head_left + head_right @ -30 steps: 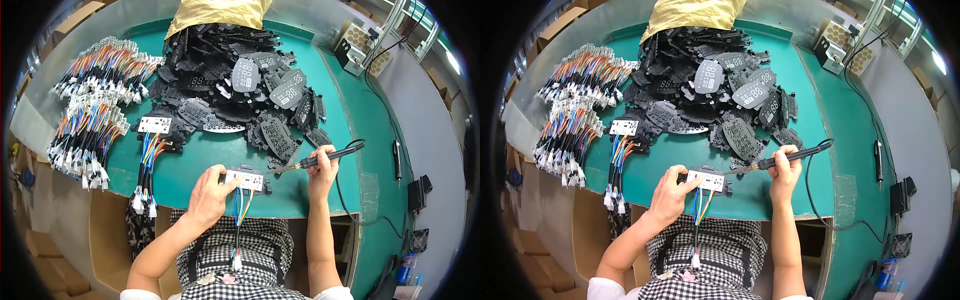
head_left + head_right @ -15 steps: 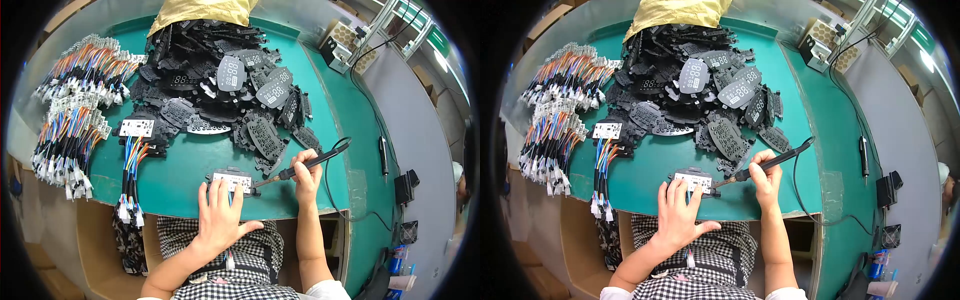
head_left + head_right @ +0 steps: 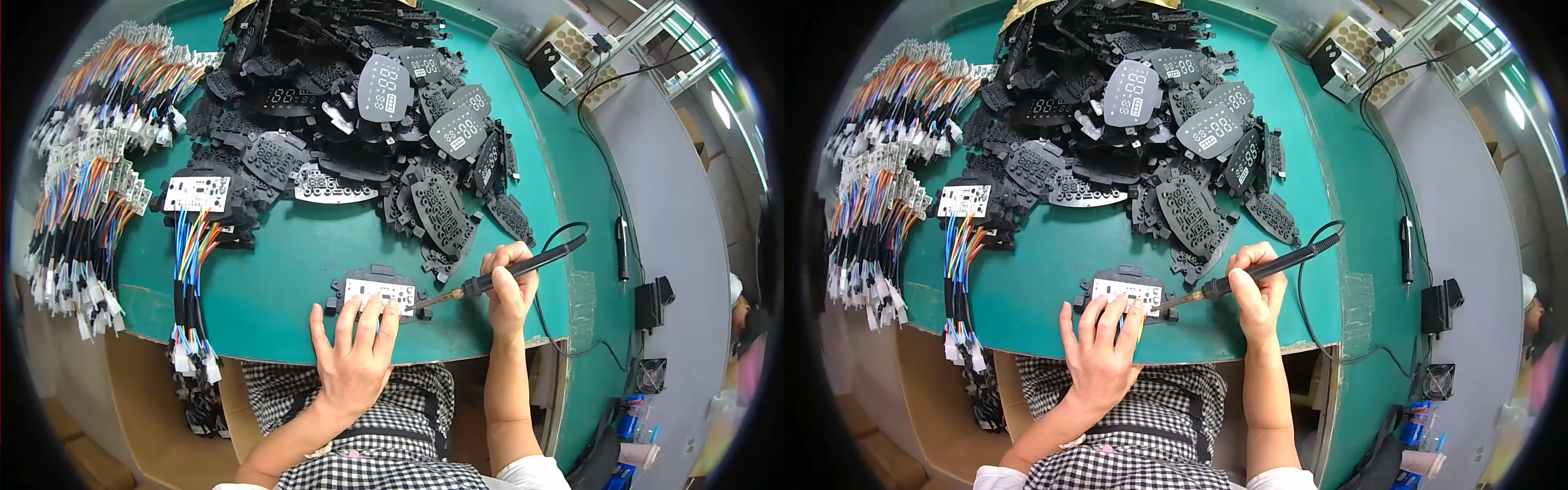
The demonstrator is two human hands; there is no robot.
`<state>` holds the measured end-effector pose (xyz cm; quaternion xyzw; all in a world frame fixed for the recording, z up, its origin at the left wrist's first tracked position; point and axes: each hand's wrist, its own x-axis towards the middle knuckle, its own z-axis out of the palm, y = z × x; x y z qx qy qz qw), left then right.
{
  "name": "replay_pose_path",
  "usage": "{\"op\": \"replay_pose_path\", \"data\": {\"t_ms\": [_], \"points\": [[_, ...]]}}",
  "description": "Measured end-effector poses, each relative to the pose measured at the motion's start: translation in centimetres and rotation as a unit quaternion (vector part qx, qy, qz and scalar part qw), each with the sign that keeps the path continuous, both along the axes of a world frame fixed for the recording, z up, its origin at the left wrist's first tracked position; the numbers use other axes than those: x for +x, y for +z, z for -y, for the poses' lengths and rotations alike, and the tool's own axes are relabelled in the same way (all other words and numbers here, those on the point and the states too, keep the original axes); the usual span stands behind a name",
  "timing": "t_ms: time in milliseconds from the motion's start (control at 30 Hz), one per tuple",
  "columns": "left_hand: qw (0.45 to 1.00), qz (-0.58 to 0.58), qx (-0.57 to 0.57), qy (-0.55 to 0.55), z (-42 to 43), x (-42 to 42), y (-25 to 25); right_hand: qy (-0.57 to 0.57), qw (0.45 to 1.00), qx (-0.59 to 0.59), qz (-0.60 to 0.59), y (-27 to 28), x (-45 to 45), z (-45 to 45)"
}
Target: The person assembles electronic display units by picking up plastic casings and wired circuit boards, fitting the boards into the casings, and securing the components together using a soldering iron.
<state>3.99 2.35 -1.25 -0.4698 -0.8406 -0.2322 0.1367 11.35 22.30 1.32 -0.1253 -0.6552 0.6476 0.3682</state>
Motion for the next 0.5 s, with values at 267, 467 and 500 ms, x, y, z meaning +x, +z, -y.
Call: {"op": "replay_pose_path", "data": {"t_ms": [267, 467, 500], "points": [[1.000, 0.007, 0.014, 0.003, -0.05, -0.11, -0.09, -0.027, 0.999, 0.026, -0.008, 0.12, -0.72, 0.41], [1.000, 0.007, 0.015, 0.004, -0.10, -0.13, -0.01, -0.026, 0.999, 0.026, 0.002, 0.25, -0.69, 0.45], [1.000, 0.007, 0.017, 0.004, -0.11, -0.13, -0.02, -0.027, 0.999, 0.027, 0.002, 0.21, -0.67, 0.42]]}}
